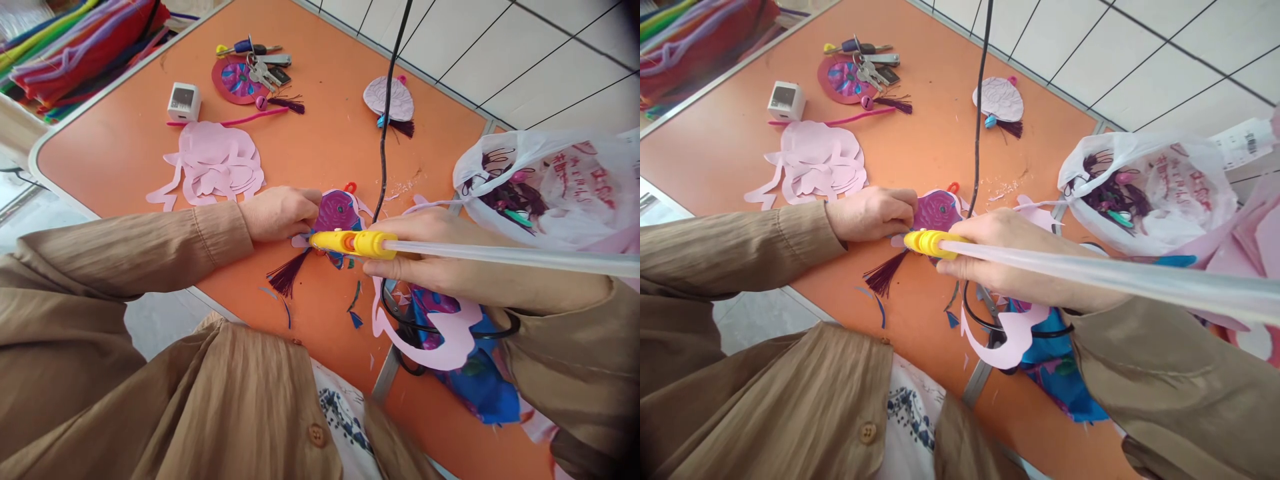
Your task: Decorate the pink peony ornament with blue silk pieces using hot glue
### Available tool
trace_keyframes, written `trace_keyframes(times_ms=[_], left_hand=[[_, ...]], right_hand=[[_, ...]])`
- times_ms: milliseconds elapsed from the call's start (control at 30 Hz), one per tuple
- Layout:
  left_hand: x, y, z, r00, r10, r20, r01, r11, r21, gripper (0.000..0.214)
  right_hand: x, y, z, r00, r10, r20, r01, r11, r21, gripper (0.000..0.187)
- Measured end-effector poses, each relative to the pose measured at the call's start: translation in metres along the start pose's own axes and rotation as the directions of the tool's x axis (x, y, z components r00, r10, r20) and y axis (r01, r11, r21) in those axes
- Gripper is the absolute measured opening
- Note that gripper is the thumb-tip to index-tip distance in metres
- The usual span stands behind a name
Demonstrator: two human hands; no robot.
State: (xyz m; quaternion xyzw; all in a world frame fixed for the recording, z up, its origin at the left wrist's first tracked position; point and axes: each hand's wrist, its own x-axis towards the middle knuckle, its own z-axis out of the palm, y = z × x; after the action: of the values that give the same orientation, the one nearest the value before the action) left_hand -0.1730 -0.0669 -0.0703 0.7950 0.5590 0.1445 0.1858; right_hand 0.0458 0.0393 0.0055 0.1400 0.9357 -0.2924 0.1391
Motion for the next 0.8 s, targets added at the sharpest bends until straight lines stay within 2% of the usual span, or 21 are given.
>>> trace_keyframes(times_ms=[167, 433, 800], left_hand=[[-0.0002, -0.0003, -0.0006, 1.000, -0.010, 0.005, 0.010, 1.000, -0.016, 0.019], [0.0000, -0.0073, 0.0028, 0.999, 0.039, -0.031, -0.041, 0.997, -0.066, 0.020], [0.0006, -0.0036, -0.0004, 1.000, 0.010, -0.002, -0.010, 0.997, -0.071, 0.020]], right_hand=[[0.0000, 0.0051, 0.0032, 1.000, 0.006, -0.010, -0.006, 1.000, 0.025, 0.040], [-0.0041, 0.0025, 0.0055, 0.999, 0.038, 0.029, -0.041, 0.992, 0.120, 0.041], [-0.0030, -0.0009, 0.0041, 0.997, 0.062, 0.043, -0.065, 0.994, 0.092, 0.041]])
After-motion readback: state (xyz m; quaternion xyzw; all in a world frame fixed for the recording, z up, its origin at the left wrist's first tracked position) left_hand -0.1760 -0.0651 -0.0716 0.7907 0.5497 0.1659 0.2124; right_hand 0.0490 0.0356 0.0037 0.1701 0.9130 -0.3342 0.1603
